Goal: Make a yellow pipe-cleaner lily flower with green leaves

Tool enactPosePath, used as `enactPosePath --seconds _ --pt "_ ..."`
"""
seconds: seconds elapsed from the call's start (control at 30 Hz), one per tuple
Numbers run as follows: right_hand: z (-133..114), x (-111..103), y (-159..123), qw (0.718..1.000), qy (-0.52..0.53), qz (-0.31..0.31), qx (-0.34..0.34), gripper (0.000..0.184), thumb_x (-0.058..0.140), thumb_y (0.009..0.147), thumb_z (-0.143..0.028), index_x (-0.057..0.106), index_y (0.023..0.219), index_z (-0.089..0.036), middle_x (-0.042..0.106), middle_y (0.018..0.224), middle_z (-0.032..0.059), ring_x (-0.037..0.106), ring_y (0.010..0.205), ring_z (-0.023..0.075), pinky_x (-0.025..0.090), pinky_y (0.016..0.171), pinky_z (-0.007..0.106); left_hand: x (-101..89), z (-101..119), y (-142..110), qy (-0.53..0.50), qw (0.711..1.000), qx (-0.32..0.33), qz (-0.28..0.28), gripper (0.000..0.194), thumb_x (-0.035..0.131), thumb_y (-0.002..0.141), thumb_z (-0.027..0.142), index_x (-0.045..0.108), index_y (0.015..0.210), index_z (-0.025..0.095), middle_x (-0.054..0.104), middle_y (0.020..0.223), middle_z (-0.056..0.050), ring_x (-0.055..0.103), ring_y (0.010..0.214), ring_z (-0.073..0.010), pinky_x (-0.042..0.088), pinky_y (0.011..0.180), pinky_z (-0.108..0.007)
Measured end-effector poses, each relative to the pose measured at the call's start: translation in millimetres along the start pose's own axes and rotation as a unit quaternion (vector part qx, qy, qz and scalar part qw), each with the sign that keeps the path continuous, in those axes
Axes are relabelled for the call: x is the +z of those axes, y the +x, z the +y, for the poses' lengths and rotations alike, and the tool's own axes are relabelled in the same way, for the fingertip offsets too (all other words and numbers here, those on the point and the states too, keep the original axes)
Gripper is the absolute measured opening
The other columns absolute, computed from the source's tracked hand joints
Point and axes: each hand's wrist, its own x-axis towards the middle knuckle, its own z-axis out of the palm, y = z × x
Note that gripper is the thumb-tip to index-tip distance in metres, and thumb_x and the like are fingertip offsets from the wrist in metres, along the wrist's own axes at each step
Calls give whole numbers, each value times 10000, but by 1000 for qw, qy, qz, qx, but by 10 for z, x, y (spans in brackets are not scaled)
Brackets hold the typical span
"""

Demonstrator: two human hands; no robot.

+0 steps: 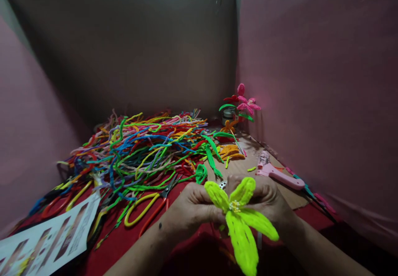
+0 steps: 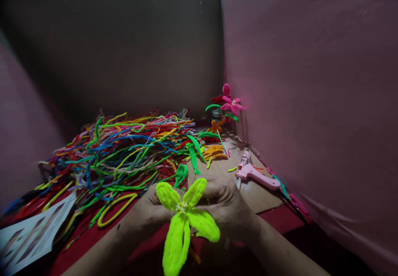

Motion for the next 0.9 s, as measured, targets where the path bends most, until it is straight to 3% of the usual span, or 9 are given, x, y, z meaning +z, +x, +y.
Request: enactPosePath --seconds 0.2,0.43,0.6,0.77,0.9 --pt "14 -16 26 1000 19 -4 13 46 695 699 -196 713 660 -209 543 603 -3 488 566 98 394 508 221 31 8 -13 -15 1000 -2 26 130 777 566 228 718 610 121 648 555 -25 546 496 -109 432 516 -210" --pt "16 22 28 999 34 25 0 60 726 654 -155 709 645 -212 512 576 -22 459 529 80 383 479 203 45 10 -12 -40 999 11 17 86 744 628 222 721 626 138 669 581 -23 576 500 -105 445 520 -202" --pt "90 43 4 997 62 42 -19 134 738 627 -108 716 680 -228 562 588 -22 500 558 94 430 539 227 53 6 -4 -45 999 6 30 98 749 616 216 725 643 125 658 568 -29 569 497 -107 457 538 -219" --pt "69 72 -4 994 83 58 29 156 796 517 -103 697 604 -186 571 566 -19 495 541 100 426 507 221 61 8 -2 -71 997 -18 25 151 786 558 212 724 653 112 666 585 -40 558 499 -108 445 528 -213" --pt "-3 101 13 983 139 46 108 131 752 613 -257 691 588 -143 583 528 18 526 482 123 428 437 230 70 -9 -18 -117 993 -24 5 182 766 596 274 722 647 105 676 616 -57 585 545 -116 463 570 -213"
